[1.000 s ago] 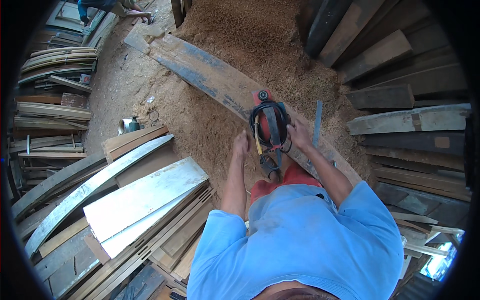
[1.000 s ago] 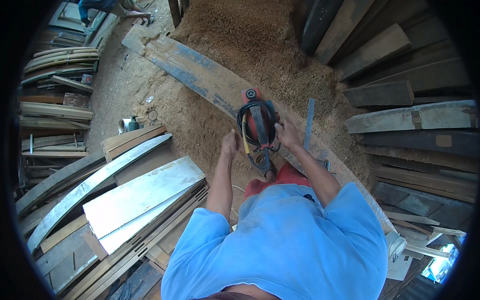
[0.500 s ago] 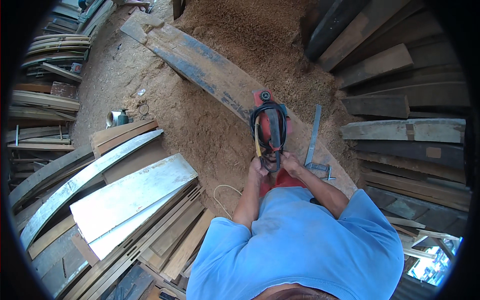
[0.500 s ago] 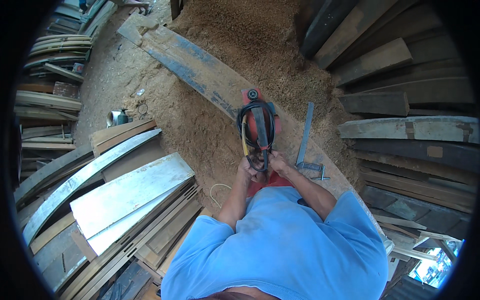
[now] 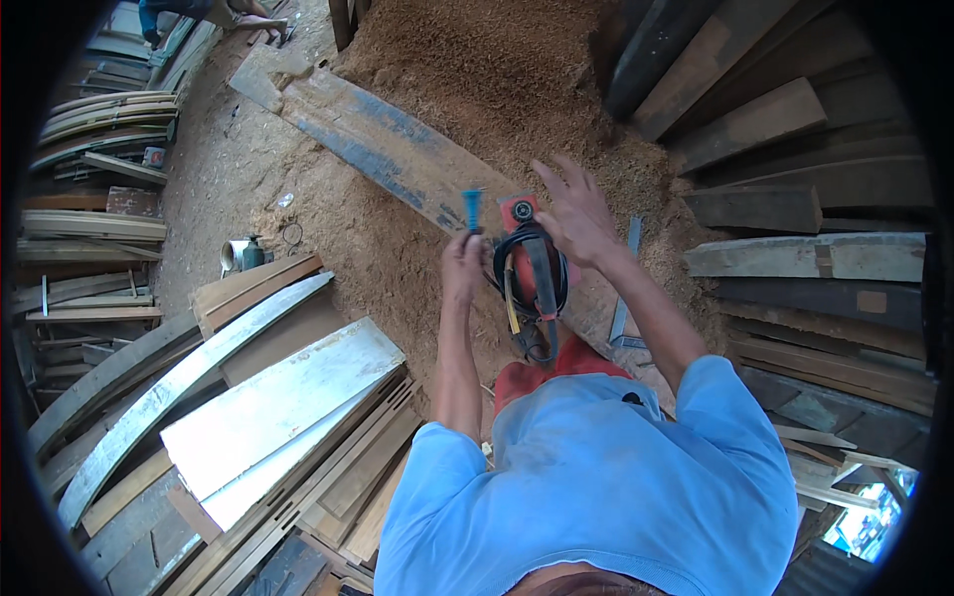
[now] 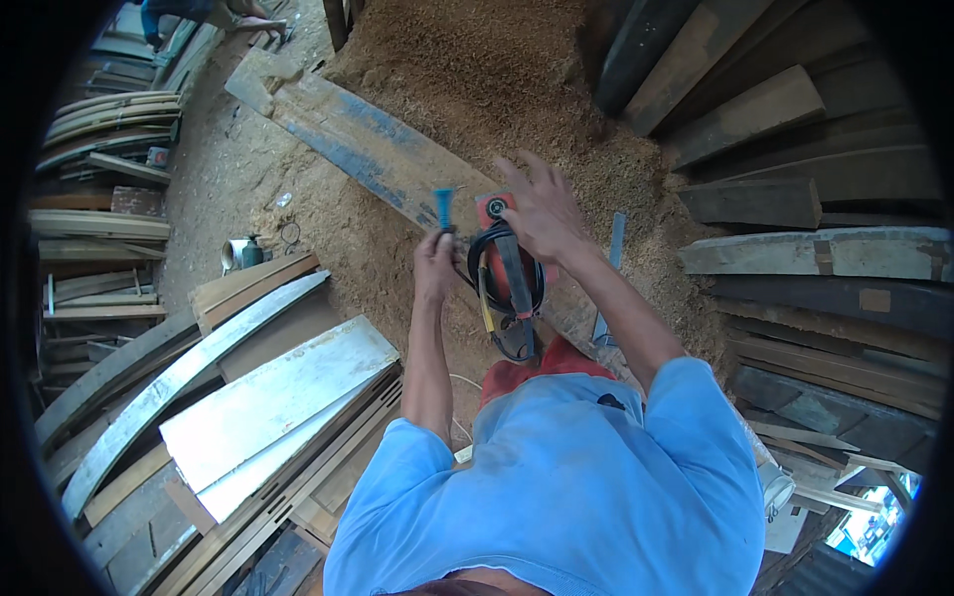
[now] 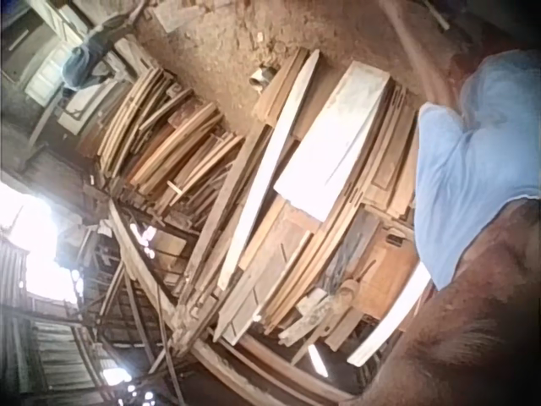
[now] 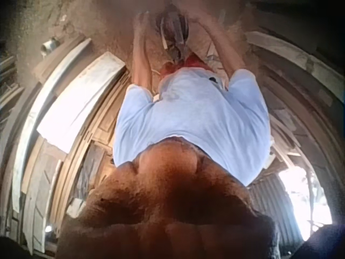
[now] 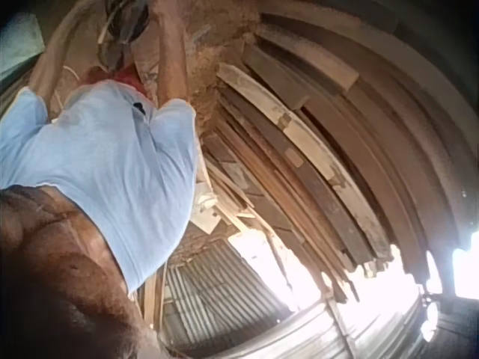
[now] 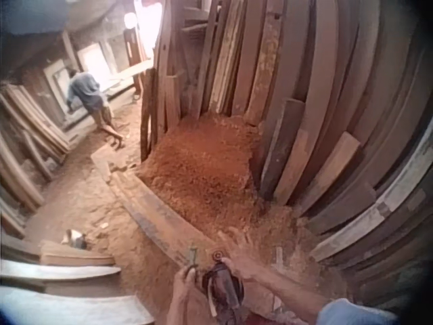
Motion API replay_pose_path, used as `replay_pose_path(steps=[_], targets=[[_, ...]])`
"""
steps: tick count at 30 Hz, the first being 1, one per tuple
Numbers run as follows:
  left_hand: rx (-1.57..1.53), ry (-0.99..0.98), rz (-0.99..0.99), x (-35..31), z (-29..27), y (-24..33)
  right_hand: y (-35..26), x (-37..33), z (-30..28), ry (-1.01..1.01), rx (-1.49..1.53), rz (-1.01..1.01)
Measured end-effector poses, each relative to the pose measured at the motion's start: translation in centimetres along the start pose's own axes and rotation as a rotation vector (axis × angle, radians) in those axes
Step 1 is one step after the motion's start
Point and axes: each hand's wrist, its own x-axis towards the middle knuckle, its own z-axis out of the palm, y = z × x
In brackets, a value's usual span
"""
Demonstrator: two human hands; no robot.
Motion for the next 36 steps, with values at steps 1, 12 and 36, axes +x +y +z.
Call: replay_pose_path(steps=[1,12,36], targets=[[0.17,-0.086,0.123,0.4,0.4,0.4,-0.4,1.6,0.0,-0.02,-0.034,-0.061],[0.711,-0.107,0.39,0.5,3.5,2.3,6.8,0.2,4.8,-0.483,0.237,0.052],[0.506,-0.213,0.054,-1.5,3.8,3.2,7.8,1.7,4.6,-0.565,0.404,0.06]])
